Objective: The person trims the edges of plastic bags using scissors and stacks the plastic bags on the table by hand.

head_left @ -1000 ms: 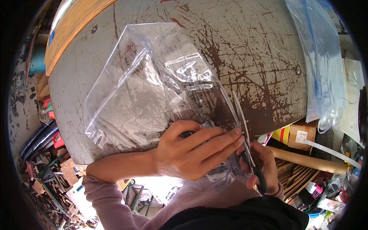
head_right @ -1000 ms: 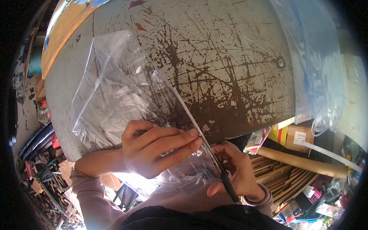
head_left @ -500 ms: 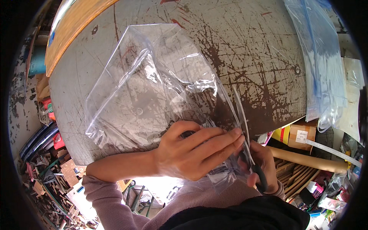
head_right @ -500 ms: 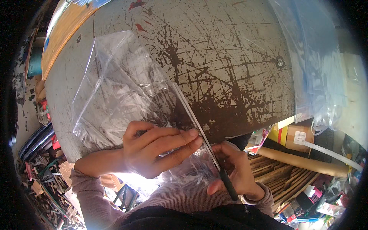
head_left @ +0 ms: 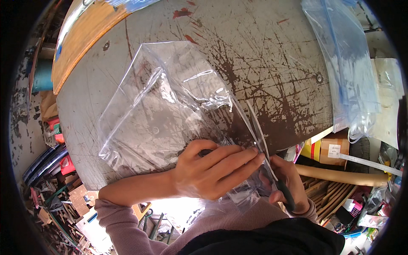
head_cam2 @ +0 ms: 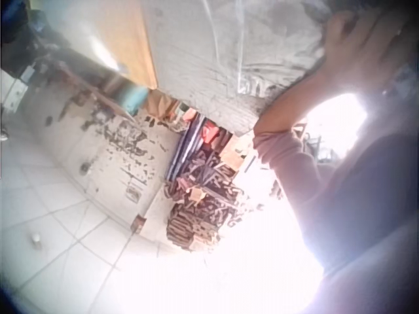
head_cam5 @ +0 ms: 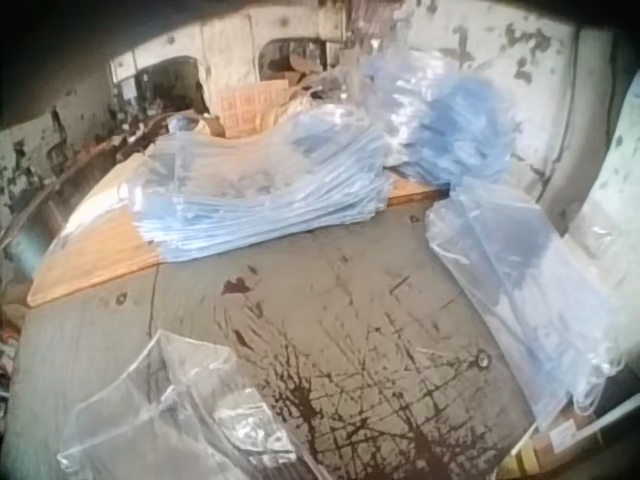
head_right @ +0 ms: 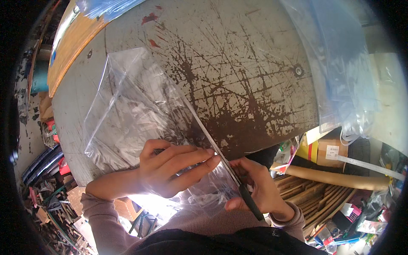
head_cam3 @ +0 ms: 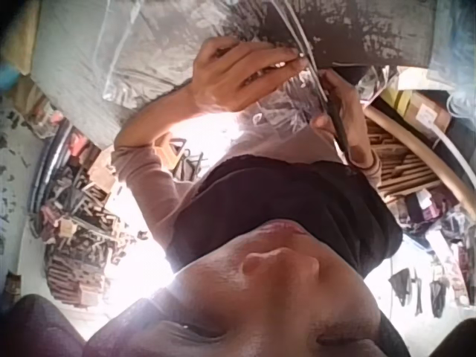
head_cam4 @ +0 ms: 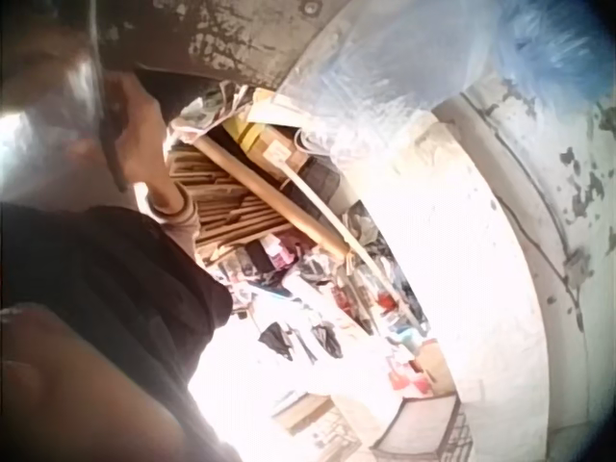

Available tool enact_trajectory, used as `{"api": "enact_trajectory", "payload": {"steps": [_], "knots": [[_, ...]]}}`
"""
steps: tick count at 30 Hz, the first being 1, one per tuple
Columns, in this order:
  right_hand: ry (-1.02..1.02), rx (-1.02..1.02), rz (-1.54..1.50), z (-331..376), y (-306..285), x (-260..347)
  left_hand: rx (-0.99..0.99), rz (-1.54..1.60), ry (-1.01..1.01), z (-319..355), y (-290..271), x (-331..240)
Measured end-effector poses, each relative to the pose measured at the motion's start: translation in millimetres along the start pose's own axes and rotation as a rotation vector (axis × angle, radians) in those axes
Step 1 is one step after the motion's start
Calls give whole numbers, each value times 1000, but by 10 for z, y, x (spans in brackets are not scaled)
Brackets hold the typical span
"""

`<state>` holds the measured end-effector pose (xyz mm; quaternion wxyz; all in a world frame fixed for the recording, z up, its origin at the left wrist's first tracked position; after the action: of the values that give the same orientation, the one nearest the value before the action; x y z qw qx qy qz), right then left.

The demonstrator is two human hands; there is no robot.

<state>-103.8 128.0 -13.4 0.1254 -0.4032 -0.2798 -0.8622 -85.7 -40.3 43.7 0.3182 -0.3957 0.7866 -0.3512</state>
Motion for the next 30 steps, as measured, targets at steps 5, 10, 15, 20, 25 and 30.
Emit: {"api": "enact_trajectory", "payload": {"steps": [5,10,15,20,25,30], "knots": [[-32,19,65,-19,-27,18,4,7,4,18,-4,0],[1,64,128,-32,-25,53,-6,31,-24,-20,-8,14],[-11,34,40,-40,24,50,-37,45,-17,27,7,36],[123,36,10,-20,84,64,7,55,33,51,6,-9],[133,27,6,-6,76,28,-1,58,27,46,1,-17],[39,-48,11,38,-10,-33,3,58,5,51,0,-3]]}}
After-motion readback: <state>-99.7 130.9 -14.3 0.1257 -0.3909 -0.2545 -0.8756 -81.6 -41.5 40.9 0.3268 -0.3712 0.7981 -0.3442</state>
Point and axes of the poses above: each hand's wrist, its own z-axis away from the middle knuckle, its own y-axis out of the palm, x = y × z, the point moved 6 cm from there along -z, towards the middle knuckle, and after that the axes turned 7 degrees about -z, right-handed, at the moved point
